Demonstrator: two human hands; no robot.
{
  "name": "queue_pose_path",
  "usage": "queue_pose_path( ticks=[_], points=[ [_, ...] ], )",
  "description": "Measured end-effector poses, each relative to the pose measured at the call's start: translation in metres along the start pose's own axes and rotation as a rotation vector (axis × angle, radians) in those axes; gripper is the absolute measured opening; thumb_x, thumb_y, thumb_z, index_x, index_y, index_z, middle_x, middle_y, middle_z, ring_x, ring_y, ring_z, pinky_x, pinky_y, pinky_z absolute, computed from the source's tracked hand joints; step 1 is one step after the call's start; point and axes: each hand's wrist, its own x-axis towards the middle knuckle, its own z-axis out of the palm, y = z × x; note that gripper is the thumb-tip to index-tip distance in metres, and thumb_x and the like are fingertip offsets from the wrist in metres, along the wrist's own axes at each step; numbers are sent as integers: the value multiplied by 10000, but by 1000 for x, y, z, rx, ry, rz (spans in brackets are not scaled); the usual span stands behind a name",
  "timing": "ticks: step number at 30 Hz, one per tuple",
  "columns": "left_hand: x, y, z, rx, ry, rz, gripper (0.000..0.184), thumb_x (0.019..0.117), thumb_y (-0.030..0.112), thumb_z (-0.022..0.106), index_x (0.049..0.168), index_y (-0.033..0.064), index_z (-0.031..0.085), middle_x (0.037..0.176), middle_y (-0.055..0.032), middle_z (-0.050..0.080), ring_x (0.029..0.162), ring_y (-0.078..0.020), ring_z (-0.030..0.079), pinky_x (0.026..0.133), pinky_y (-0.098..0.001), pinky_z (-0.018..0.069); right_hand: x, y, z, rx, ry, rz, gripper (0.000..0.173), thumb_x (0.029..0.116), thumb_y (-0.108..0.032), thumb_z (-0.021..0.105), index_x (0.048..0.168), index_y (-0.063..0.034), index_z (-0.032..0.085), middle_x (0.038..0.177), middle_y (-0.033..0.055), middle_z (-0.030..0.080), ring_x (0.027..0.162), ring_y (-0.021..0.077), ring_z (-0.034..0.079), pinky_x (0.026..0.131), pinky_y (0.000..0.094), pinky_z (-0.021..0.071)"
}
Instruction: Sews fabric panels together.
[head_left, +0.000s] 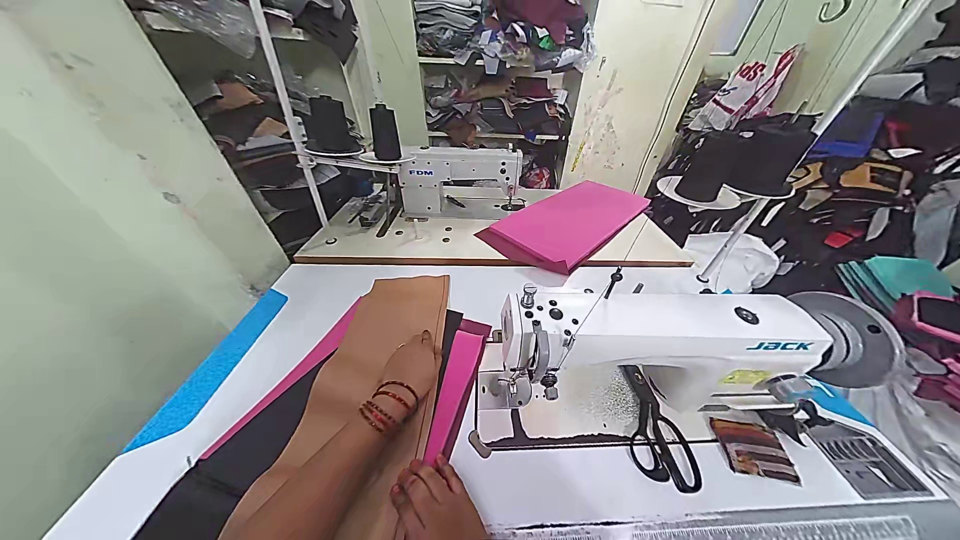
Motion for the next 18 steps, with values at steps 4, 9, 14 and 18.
queue_pose_path(
  ticks=[4,9,14,18],
  points=[
    [8,7,0,22,7,-32,595,1112,347,343,1561,-44,340,1500,-258,496,1335,-397,558,1092,-525,460,0,-1,2,4,8,11,482,996,-412,557,1224,-21,720,1283,122,710,1285,324,624,1076,548,472],
    [10,21,0,42,3,-49,465,1087,174,375,1482,-61,445,1470,-246,533,1314,-402,577,1069,-547,478,-2,-1,0,25,-7,17,471,990,-400,571,1212,-15,726,1285,130,709,1290,334,621,1083,565,464],
    [5,29,4,66,52,70,501,1106,194,347,1573,14,370,1531,-211,497,1358,-400,540,1105,-542,443,-1,-2,2,47,-6,32,468,995,-389,566,1217,-10,728,1298,131,703,1293,341,617,1092,572,453],
    [8,31,6,79,60,61,515,1100,194,357,1589,33,349,1510,-216,517,1336,-410,555,1087,-549,452,-3,-1,-1,49,-7,31,454,981,-372,594,1211,-5,730,1297,128,704,1302,332,612,1094,572,453]
  ],
)
